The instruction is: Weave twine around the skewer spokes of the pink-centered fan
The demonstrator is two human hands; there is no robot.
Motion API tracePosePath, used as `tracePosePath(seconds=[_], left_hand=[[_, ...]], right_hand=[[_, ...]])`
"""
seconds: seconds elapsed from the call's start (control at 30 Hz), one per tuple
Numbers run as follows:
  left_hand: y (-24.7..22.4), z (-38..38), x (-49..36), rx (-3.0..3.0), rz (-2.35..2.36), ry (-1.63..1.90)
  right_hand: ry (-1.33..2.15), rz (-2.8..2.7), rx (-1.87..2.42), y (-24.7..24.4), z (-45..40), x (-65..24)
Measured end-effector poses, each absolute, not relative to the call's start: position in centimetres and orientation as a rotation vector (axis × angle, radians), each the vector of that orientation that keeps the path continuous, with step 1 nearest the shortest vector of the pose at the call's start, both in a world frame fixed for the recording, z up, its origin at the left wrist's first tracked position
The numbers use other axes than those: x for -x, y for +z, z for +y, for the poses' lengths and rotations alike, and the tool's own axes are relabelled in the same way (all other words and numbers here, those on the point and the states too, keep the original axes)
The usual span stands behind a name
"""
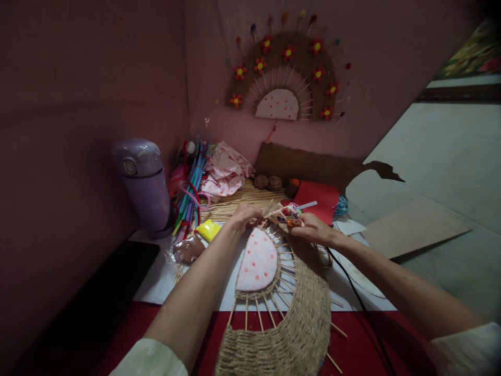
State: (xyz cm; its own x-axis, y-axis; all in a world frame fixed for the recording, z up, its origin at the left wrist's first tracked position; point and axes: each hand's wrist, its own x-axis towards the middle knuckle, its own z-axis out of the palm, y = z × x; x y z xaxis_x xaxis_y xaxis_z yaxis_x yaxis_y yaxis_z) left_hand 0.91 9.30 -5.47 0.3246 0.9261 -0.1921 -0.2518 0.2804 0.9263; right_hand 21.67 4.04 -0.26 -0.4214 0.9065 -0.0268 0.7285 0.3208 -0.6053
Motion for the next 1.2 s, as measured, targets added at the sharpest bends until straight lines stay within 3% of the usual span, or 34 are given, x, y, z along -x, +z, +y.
tracePosePath(seconds=[0.33,1.2], left_hand=[[-4.5,8.6,-0.9,-0.993,0.939,0.927],[-3.9,8.1,-1.0,-0.917,1.009,0.919]], right_hand=[[0.674,-2.323,1.516,-1.0,4.7,-22.5],[0.801,-2.28,1.628,-0.8,4.2,-22.1]])
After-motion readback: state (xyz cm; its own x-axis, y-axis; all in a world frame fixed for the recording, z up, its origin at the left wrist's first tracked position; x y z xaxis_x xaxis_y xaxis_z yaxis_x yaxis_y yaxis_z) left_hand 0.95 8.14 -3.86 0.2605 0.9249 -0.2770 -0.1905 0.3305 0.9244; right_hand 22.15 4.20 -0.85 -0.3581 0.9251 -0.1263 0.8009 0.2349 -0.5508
